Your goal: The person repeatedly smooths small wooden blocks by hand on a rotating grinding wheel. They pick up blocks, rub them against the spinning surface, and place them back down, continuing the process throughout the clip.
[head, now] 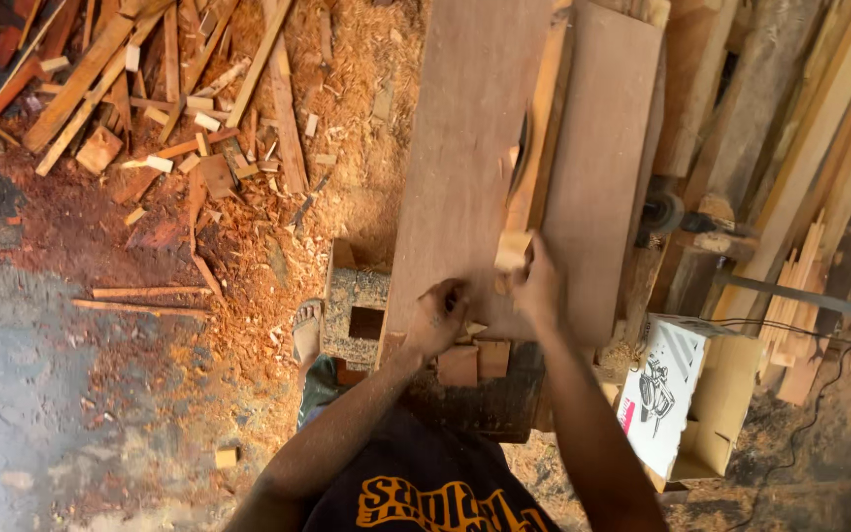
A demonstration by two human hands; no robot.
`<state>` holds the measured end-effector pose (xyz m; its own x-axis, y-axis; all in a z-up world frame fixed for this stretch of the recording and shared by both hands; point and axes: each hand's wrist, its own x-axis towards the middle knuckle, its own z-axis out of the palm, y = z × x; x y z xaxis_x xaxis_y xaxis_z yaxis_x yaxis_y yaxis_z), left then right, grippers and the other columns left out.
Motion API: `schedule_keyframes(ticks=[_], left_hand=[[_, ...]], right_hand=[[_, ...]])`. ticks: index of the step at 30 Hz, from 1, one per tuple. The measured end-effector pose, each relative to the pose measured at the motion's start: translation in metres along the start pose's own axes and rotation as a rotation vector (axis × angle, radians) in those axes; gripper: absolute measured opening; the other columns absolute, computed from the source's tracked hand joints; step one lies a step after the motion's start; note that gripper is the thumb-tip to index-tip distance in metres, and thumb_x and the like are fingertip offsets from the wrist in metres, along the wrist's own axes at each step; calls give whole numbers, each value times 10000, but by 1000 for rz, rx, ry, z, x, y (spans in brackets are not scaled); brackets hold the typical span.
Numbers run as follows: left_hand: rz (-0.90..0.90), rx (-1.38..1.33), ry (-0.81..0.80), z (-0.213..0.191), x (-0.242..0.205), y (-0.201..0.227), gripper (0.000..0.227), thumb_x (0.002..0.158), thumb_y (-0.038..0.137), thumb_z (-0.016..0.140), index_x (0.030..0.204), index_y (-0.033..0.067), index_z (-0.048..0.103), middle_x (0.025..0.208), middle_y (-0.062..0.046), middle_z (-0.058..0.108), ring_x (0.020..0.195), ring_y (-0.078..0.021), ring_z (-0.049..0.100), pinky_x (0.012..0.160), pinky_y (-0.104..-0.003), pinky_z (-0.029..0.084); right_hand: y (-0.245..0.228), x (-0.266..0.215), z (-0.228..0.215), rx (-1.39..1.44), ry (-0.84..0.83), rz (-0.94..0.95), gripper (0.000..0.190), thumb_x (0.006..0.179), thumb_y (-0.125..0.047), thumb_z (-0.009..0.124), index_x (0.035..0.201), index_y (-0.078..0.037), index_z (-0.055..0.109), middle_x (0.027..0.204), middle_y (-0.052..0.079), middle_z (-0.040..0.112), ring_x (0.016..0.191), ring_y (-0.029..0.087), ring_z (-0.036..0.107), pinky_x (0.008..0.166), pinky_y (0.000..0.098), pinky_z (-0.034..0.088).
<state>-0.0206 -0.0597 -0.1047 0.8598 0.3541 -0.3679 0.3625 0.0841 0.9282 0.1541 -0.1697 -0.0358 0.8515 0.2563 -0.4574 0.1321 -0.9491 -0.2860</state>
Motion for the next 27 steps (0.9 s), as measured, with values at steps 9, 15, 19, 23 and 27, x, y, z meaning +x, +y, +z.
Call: schedule_keyframes(ticks=[9,15,19,23,27], left_hand=[[-18,264,-8,4,176,12,272,1050,158,539,1246,39,685,971,-192,730,780,-244,689,723,-398,587],[-279,29,-716,-8,127,70,214,930,210,654,1107,129,745,893,-29,760,739,-179,697,693,-365,622],[-133,-121,-788,-36,98,54,202,1027,184,651,1066,33,779,857,-136,765,705,-187,678,688,-322,595],[-95,-370,-227,-63,155,47,151,940,86,653,1011,16,767,860,-119,776,675,-173,732,602,-308,653],[-185,-322,313,-54,247,43,220,956,143,723,1044,-53,770,812,-137,764,645,-163,698,594,-305,604]], right_hand=[[39,-135,6,732,26,103,700,933,-35,617,1572,-102,340,782,96,698,584,159,640,516,307,534],[39,-125,-10,879,-69,-93,679,980,-40,590,1601,-81,320,779,106,702,679,127,668,601,286,554],[14,-98,-17,716,-172,-146,668,987,-68,587,1601,-126,332,867,111,754,661,130,691,584,298,614],[-4,-81,-21,947,-19,-199,771,946,-31,625,1608,-115,239,1018,125,737,768,109,682,684,266,603],[18,-85,-13,902,75,-119,619,920,-18,645,1508,-60,457,1090,130,737,800,122,698,671,281,624]])
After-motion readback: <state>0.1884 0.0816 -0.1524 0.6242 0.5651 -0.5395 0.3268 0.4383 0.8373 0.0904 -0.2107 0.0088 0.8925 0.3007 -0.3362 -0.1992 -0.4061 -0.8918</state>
